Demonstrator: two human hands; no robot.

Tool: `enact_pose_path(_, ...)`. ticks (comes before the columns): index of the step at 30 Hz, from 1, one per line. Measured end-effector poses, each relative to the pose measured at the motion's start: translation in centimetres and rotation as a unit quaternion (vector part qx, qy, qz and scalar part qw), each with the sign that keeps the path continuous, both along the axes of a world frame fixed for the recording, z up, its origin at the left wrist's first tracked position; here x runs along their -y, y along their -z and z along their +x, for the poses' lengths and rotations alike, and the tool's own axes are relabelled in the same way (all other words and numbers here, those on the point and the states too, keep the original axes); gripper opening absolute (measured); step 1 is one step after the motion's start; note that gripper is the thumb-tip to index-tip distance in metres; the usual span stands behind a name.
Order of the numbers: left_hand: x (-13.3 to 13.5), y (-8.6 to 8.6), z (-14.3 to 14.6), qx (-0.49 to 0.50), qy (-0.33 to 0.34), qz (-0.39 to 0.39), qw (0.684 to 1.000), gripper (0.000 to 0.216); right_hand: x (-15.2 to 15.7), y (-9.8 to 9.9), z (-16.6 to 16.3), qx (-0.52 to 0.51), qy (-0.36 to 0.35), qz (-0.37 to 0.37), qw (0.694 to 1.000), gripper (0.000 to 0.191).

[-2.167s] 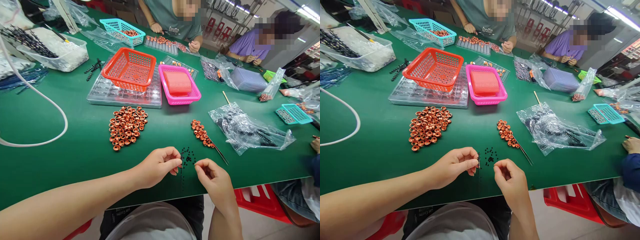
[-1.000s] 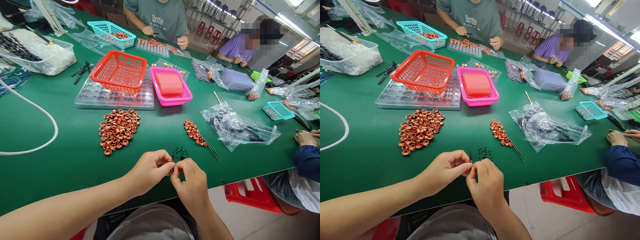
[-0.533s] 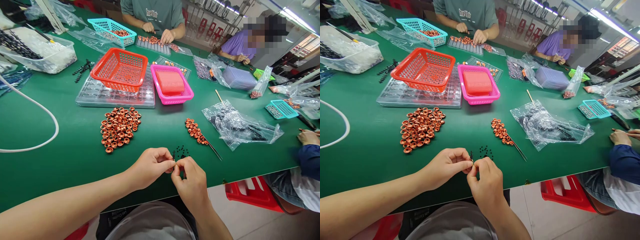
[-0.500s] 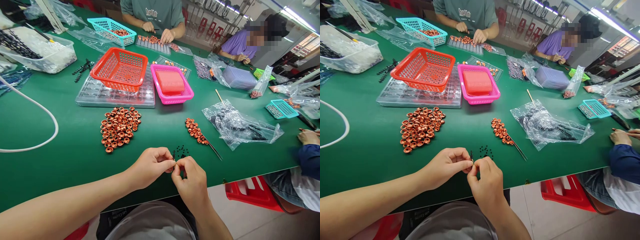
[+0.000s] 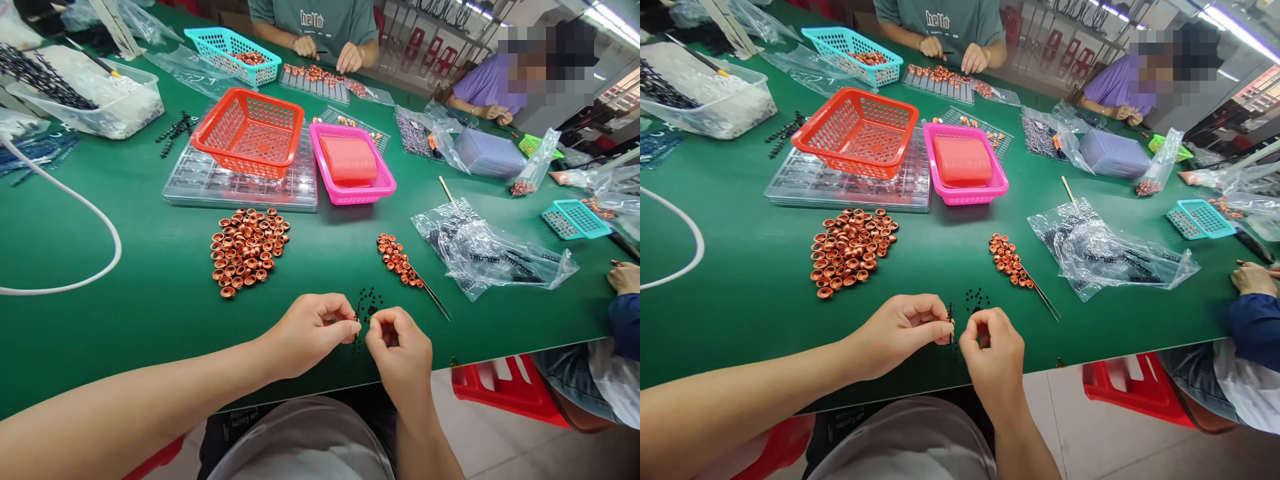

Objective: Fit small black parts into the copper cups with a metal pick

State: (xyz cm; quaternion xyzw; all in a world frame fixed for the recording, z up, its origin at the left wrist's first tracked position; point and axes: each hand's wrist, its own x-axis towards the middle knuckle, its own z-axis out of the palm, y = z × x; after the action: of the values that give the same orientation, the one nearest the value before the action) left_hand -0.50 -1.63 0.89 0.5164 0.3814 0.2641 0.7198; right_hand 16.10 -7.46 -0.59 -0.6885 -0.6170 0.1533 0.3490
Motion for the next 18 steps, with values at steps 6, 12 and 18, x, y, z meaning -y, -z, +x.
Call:
enact_pose_path(6,-0.4,0.2,0.1,0.006,-0.001,-0.033,0.999,0.015,0.0,0.1,4.0,0.04,-0.021,-0.063,0.997,0.011)
enact_pose_path(12,-0.6,0.6,0.1,0.019,-0.003,-0.046,0.999,0.017,-0.2,-0.3,4.6,0.073,-0.065,-0.092,0.991,0.013)
enact_pose_path(18,-0.9,0.7,0.0,0.028,0.001,-0.059,0.998,0.02,-0.2,0.0,4.5,0.071,-0.051,-0.092,0.992,0.01)
